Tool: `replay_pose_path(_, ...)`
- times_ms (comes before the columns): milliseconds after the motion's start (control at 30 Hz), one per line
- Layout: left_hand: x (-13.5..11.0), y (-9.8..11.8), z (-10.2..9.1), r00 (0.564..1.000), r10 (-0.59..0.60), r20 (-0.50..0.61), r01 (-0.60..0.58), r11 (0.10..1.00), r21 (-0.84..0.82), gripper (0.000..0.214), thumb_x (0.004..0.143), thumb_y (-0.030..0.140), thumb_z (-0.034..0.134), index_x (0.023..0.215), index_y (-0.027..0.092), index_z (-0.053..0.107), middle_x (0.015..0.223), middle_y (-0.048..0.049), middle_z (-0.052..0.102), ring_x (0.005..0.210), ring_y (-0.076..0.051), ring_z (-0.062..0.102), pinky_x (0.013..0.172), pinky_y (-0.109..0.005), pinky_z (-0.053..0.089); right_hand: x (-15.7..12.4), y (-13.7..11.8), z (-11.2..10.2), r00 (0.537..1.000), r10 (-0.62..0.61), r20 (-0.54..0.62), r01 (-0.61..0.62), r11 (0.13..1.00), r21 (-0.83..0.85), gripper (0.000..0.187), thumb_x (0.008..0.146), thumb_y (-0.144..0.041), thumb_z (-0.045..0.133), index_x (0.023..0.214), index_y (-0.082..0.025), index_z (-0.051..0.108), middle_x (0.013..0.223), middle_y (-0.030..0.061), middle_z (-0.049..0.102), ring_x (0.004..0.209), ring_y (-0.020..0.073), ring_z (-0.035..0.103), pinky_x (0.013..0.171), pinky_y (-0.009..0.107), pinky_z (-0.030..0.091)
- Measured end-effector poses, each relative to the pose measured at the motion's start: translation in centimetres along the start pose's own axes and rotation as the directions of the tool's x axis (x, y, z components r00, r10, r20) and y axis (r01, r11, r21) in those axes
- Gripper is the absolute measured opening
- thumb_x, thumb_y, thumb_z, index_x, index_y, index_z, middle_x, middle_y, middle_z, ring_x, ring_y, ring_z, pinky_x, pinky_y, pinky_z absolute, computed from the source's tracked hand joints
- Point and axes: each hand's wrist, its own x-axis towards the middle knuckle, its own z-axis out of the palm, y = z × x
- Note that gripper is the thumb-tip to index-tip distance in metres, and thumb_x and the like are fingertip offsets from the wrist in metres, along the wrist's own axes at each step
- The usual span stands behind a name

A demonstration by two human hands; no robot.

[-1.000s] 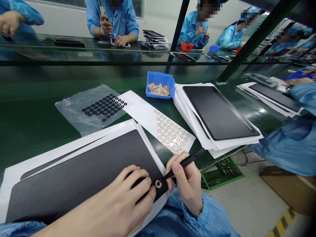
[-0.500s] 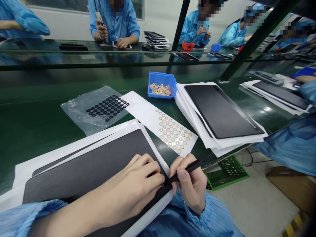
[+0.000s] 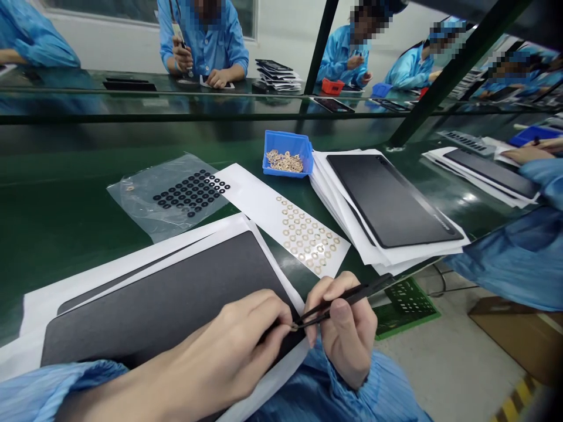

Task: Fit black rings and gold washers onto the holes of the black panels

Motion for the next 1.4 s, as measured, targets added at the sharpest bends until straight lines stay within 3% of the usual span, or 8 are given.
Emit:
replay_pose_path(167,0.6,-0.3,0.5,0.979,-0.101,-0.178,0.094,0.994,-0.046,0.015,0.083,0.009,0.049,0.079,0.019,0.059,0.069,0.0051,0.062,0.061,-0.007,0.056,0.060,-0.016,0.043,-0.1,-0.1,0.2,0.994,-0.090,-0.061,0.085,0.993,-0.085,0.010,0.097,-0.029,0.047,0.092,-0.022,0.052,0.073,-0.0015,0.056,0.042,0.0073,0.051,0.036,0.017,0.041)
replay_pose_path(367,1.0,-0.6,0.0,0.932,-0.339,-0.131,0.281,0.901,-0.331,0.017,0.083,0.018,0.054,0.098,0.016,0.063,0.075,0.0015,0.070,0.068,-0.011,0.066,0.064,-0.017,0.051,-0.2,-0.1,0.9,0.958,-0.273,-0.087,0.252,0.948,-0.193,0.006,0.095,-0.027,0.051,0.092,-0.023,0.054,0.068,-0.0015,0.055,0.048,0.0111,0.054,0.041,0.023,0.046)
replay_pose_path(533,1.0,0.0,-0.2,0.967,-0.229,-0.109,0.199,0.951,-0.236,0.021,0.077,0.010,0.053,0.089,0.017,0.068,0.080,0.0028,0.069,0.065,-0.008,0.062,0.064,-0.015,0.050,0.1,-0.2,0.9,0.976,-0.194,-0.097,0.178,0.972,-0.152,0.007,0.097,-0.026,0.046,0.093,-0.023,0.051,0.070,-0.0017,0.055,0.043,0.0091,0.052,0.036,0.021,0.044)
replay_pose_path(667,1.1,0.3,-0.2,0.968,-0.236,-0.086,0.222,0.964,-0.145,0.014,0.079,0.014,0.054,0.079,0.017,0.068,0.072,0.0034,0.067,0.063,-0.008,0.058,0.062,-0.016,0.045,0.0,-0.4,0.9,0.979,-0.173,-0.112,0.155,0.976,-0.152,0.008,0.098,-0.026,0.045,0.093,-0.022,0.050,0.070,-0.0024,0.055,0.042,0.0088,0.054,0.035,0.019,0.046)
replay_pose_path(800,1.1,0.2,-0.3,0.975,-0.214,-0.057,0.209,0.975,-0.075,0.022,0.088,0.020,0.050,0.073,0.016,0.066,0.067,0.0027,0.065,0.060,-0.009,0.054,0.059,-0.018,0.040,-0.1,-0.5,0.8,0.984,-0.150,-0.100,0.133,0.979,-0.154,0.007,0.097,-0.026,0.047,0.093,-0.022,0.050,0.073,-0.0017,0.056,0.044,0.0091,0.056,0.036,0.020,0.048)
replay_pose_path(967,1.0,0.0,-0.2,0.981,-0.176,-0.086,0.172,0.984,-0.051,0.019,0.083,0.014,0.048,0.067,0.016,0.058,0.064,0.0037,0.059,0.059,-0.008,0.051,0.058,-0.017,0.039,0.1,-0.8,0.1,0.977,-0.156,-0.142,0.126,0.971,-0.201,0.011,0.098,-0.024,0.046,0.089,-0.021,0.053,0.072,-0.0006,0.058,0.049,0.0108,0.059,0.040,0.022,0.049)
replay_pose_path(1167,0.9,-0.3,0.1,0.990,-0.119,-0.070,0.118,0.993,-0.015,0.016,0.080,0.011,0.046,0.068,0.017,0.053,0.065,0.0043,0.055,0.060,-0.008,0.048,0.058,-0.018,0.036,-0.1,-1.3,-0.2,0.997,-0.067,-0.038,0.062,0.991,-0.118,0.008,0.096,-0.025,0.049,0.093,-0.021,0.055,0.078,0.0005,0.057,0.050,0.0100,0.060,0.039,0.021,0.050)
replay_pose_path(1400,0.7,-0.2,0.1,0.992,-0.117,-0.044,0.117,0.993,0.002,0.016,0.083,0.012,0.046,0.069,0.017,0.054,0.067,0.0030,0.054,0.062,-0.010,0.048,0.059,-0.020,0.037,-0.2,-1.1,0.1,0.997,-0.076,-0.007,0.074,0.984,-0.161,0.007,0.095,-0.022,0.051,0.090,-0.022,0.056,0.073,-0.0009,0.055,0.045,0.0088,0.055,0.036,0.019,0.046)
